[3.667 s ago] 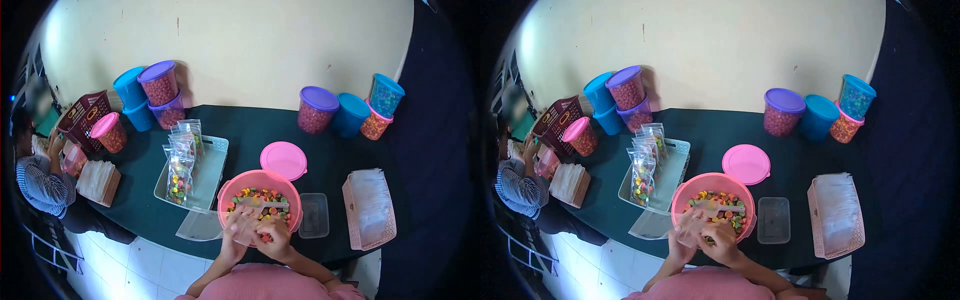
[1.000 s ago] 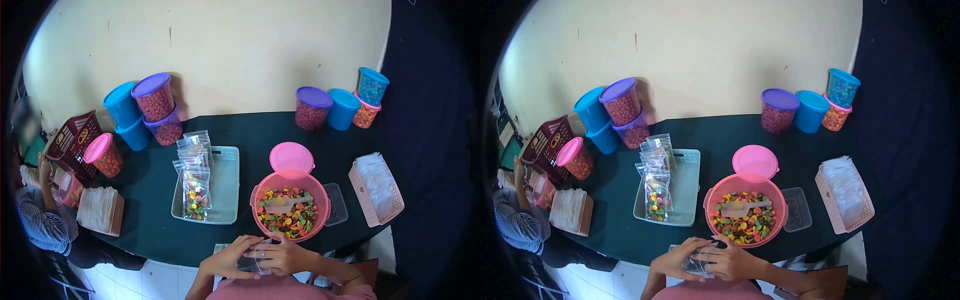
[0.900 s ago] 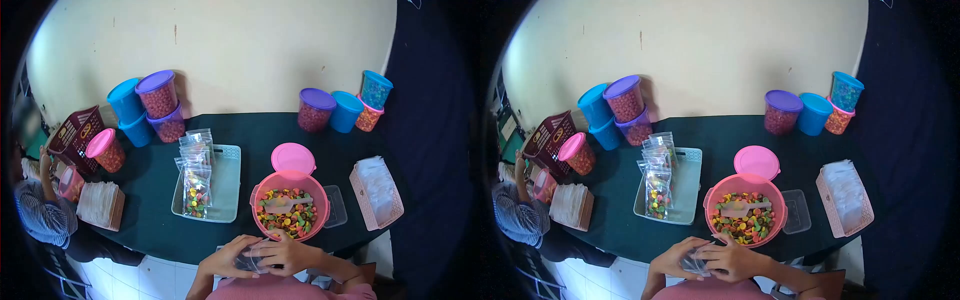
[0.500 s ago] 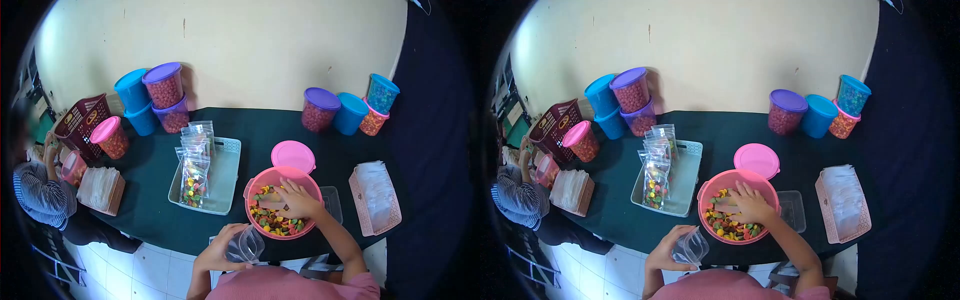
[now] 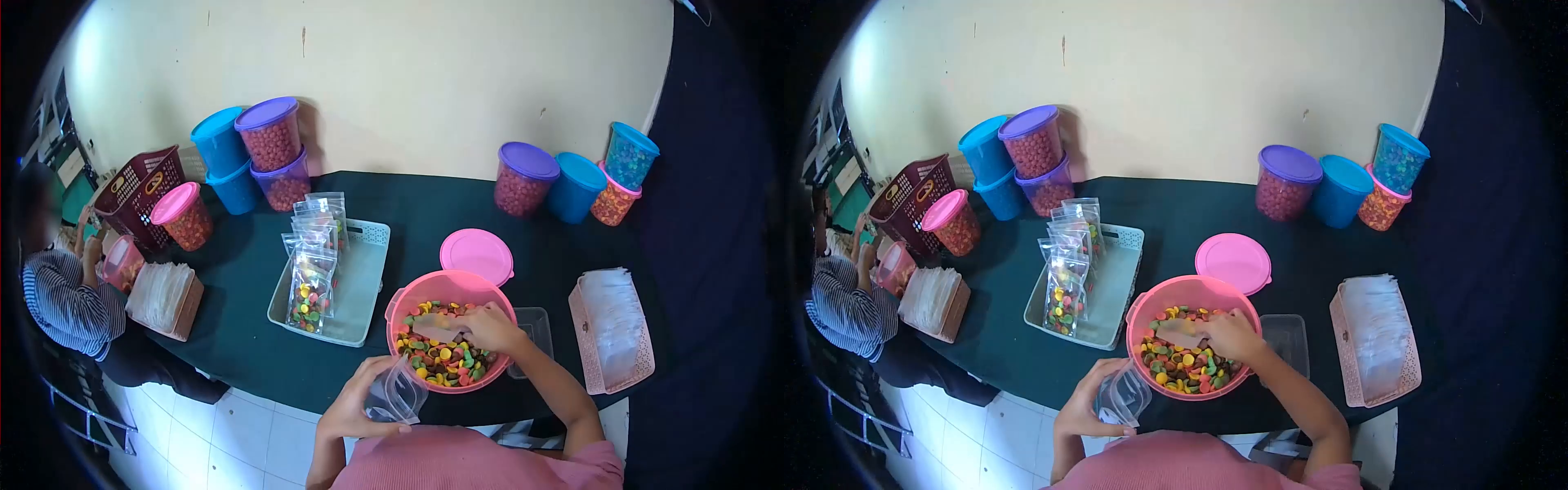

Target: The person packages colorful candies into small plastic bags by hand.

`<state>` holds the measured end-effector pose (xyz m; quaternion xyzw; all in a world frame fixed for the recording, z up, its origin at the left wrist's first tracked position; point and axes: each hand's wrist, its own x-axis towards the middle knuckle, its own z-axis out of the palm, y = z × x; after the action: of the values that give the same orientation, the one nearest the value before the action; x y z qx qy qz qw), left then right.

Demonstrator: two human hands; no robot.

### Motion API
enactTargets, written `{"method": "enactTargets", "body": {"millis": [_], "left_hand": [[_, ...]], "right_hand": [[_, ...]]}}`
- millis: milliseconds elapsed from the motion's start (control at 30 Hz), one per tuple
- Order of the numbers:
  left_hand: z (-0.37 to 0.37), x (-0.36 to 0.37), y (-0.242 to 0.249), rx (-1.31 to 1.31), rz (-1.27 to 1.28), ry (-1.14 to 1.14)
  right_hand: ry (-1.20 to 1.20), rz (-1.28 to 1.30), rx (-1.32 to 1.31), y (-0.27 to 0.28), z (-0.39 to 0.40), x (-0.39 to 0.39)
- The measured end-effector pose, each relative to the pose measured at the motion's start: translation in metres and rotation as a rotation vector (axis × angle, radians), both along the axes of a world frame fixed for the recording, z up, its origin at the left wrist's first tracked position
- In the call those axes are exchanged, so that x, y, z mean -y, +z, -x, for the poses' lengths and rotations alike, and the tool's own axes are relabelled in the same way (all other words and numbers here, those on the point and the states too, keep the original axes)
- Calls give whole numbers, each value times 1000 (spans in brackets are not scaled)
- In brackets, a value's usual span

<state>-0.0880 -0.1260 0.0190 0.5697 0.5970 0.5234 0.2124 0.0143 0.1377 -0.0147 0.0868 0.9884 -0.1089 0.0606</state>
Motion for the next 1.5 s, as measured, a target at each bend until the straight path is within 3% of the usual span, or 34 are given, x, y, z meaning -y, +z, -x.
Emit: {"method": "enactTargets", "body": {"millis": [133,200,267,333,467,600,700,900,967,1067,1200,1267,1333,1433,1500], "left_hand": [[1,-16,5,-45,-49,56],[3,-23,6,-78,-67,71],[4,-28,9,-68,-52,91],[9,-33,11,-134,-49,88],[15,-44,19,-265,-30,101],[20,-53,17,-259,10,107],[20,-58,17,-275,-87,91],[23,-60,13,-406,-31,78],[23,-61,17,-454,30,91],[23,-63,21,-521,2,94],[24,-67,22,-565,33,61],[24,-69,18,-571,33,55],[22,-72,18,-596,71,-3],[20,-76,18,-608,4,-78],[16,-78,19,-602,-4,-112]], "right_hand": [[32,-88,-30,5,3,-3],[33,-76,-179,6,2,-7],[63,-8,-284,11,-1,-12],[-31,298,-332,31,-7,-9],[-173,382,-49,54,-24,-21],[-218,295,4,63,-34,-21],[-362,394,97,76,-37,-6],[-60,490,18,74,-41,-9],[7,954,-16,84,-43,-10],[138,1146,-131,70,-50,-14],[27,977,25,88,-52,-7],[1,961,-27,89,-54,-2],[-120,495,148,106,-57,10],[-128,295,50,103,-63,24],[-86,307,28,97,-62,26]]}}
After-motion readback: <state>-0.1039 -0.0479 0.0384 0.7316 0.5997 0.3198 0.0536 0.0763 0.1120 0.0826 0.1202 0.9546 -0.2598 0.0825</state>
